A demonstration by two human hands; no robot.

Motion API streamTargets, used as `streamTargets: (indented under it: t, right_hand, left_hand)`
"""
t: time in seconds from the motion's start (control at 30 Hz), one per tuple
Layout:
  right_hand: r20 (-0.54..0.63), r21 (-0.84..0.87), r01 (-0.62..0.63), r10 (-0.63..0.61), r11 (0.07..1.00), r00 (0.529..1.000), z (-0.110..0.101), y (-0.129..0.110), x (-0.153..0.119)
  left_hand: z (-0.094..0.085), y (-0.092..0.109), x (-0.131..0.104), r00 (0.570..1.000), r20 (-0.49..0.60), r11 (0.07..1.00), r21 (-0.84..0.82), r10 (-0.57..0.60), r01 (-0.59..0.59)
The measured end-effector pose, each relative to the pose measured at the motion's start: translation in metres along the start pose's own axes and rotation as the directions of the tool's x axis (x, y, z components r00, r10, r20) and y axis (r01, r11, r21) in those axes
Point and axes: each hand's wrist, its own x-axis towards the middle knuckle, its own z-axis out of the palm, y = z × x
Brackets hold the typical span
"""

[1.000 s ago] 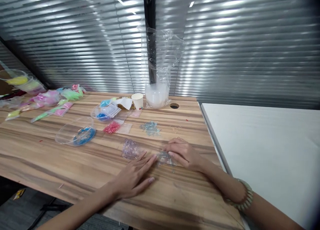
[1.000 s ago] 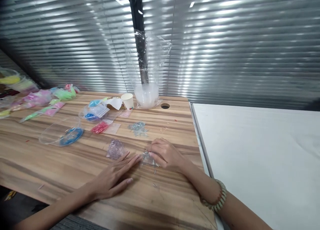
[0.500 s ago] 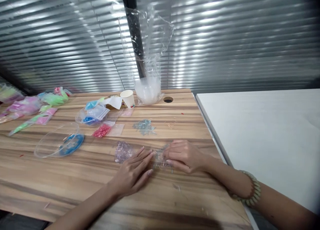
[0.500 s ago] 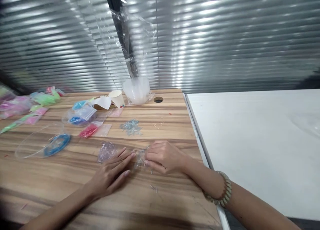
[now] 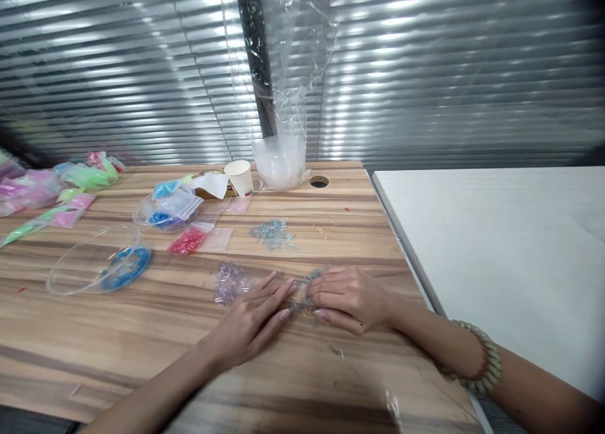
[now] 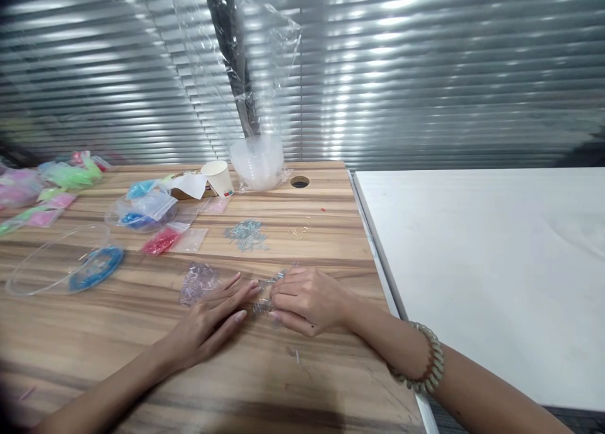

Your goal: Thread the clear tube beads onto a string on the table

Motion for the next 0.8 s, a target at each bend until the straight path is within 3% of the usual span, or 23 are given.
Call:
streamTargets:
  t: [0.37, 0.63, 0.8]
  right_hand:
    - [-0.027, -0.086, 0.014, -0.017, 0.996, 0.999, -0.0009, -0.0023, 0.0023]
    - [-0.083, -0.136, -0.019, 0.008, 0.991, 0.997, -0.0011, 0.0016, 0.0006]
    - [-0.122, -0.150, -0.039, 0.021, 0.988, 0.992, -0.0014, 0.0036, 0.0013]
  left_hand:
    - [0.0035, -0.0024, 0.0002, 0.997, -0.011, 0.997, 0.021, -0.079, 0.080]
    - [0.0006, 0.0008, 0.0038, 0.995, 0.091, 0.999, 0.046, -0.032, 0.028]
    - [0.0029, -0.0001, 0.0036, 0.998, 0.063, 0.998, 0.056, -0.029, 0.026]
